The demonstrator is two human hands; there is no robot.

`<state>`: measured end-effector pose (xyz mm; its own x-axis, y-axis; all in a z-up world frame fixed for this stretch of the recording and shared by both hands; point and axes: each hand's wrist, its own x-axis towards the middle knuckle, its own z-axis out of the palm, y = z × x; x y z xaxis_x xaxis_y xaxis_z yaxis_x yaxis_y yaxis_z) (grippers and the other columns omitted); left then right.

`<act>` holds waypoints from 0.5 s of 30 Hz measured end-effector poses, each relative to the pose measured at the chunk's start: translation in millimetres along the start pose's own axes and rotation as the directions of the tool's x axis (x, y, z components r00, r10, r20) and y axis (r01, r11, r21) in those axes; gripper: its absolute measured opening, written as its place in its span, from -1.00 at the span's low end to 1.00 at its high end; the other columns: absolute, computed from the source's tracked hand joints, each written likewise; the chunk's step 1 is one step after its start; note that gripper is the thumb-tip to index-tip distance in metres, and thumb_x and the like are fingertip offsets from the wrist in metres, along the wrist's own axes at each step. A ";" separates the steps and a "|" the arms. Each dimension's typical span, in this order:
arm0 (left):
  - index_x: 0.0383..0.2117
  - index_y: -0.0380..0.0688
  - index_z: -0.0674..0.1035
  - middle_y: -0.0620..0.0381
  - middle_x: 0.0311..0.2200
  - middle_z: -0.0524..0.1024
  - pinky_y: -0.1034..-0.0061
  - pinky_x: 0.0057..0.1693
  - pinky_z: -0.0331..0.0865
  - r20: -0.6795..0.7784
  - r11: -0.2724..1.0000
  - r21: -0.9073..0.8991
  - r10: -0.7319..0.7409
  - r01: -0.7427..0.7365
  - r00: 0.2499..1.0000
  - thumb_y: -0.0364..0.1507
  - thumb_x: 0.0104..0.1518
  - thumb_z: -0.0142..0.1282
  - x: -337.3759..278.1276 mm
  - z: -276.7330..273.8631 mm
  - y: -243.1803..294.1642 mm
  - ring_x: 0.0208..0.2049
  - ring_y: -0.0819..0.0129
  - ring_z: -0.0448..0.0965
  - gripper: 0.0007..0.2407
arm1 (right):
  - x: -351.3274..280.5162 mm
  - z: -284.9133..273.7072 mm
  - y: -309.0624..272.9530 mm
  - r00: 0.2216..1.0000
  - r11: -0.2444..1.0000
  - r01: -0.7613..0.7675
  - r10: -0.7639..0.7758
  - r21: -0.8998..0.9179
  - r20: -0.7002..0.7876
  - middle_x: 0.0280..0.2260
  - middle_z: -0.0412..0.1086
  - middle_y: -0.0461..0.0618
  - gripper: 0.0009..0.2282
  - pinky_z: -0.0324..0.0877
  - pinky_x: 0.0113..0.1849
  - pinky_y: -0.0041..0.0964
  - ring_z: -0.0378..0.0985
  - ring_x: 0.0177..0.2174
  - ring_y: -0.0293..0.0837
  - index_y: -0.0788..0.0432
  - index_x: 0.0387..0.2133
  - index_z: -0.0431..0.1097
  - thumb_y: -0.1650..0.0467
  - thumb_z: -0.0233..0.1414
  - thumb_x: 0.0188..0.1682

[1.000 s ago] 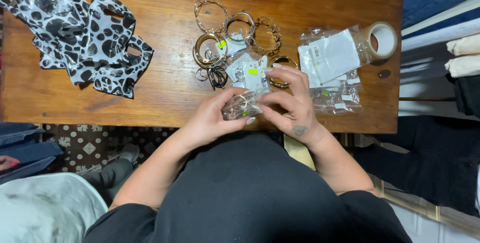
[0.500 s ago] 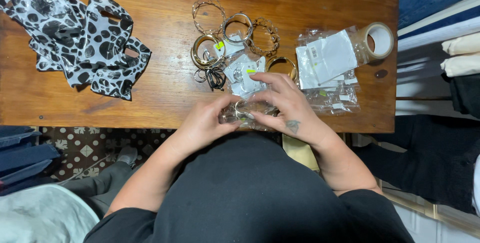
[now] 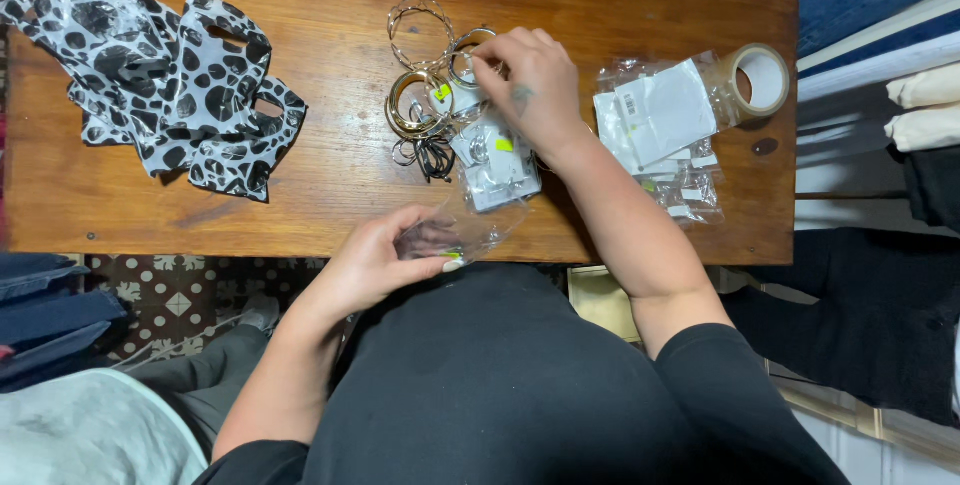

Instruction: The person packs multiple gold and silver bangle bracelets into small clear plastic bags with white backing cards. They handle each bracelet individually, place it in a bag, and set the packaged item aside on the table. Patterned fabric pieces and a roll of tape are also visible on the table.

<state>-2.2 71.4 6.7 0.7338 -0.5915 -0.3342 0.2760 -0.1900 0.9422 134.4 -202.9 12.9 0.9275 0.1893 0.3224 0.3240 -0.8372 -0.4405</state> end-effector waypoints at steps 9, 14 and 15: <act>0.19 -0.26 0.53 -0.25 -0.05 0.72 0.39 -0.11 0.75 -0.381 0.850 -0.457 0.078 -0.261 0.921 -0.50 0.28 0.29 15.4 14.1 -9.8 -0.11 0.13 0.79 -0.64 | -73.3 -27.7 -49.5 0.957 0.701 -0.207 0.291 0.683 -0.008 -0.17 0.60 0.22 -0.60 0.53 -0.03 -0.10 0.57 -0.18 -0.07 0.14 0.07 0.56 0.16 -0.14 0.35; 0.06 -0.20 0.65 -0.09 -0.11 0.76 0.48 -0.13 0.73 -0.467 0.895 -0.304 0.158 -0.326 0.870 -0.51 0.21 0.38 40.7 49.4 -3.0 -0.14 0.32 0.79 -0.71 | -155.5 -14.4 -57.2 0.932 0.504 -0.342 0.293 0.793 0.216 -0.05 0.57 0.18 -0.49 0.51 0.01 -0.18 0.58 -0.11 -0.16 0.24 0.33 0.26 0.39 0.19 0.12; -0.01 -0.15 0.73 -0.01 -0.16 0.79 0.46 -0.03 0.72 -0.496 0.913 -0.180 0.236 -0.365 0.836 -0.54 0.14 0.47 44.8 61.8 -0.9 -0.17 0.38 0.79 -0.72 | -166.1 -11.4 -56.4 0.926 0.464 -0.330 0.330 0.822 0.186 -0.15 0.60 0.12 -0.45 0.55 -0.05 -0.31 0.60 -0.17 -0.25 0.27 0.32 0.23 0.50 0.28 0.06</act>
<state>-8.0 -3.3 -7.7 0.9862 -0.1507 -0.0685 0.0959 0.1833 0.9784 -40.1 -193.0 -6.3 1.0000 -0.0054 -0.0025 -0.0027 -0.0293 -0.9996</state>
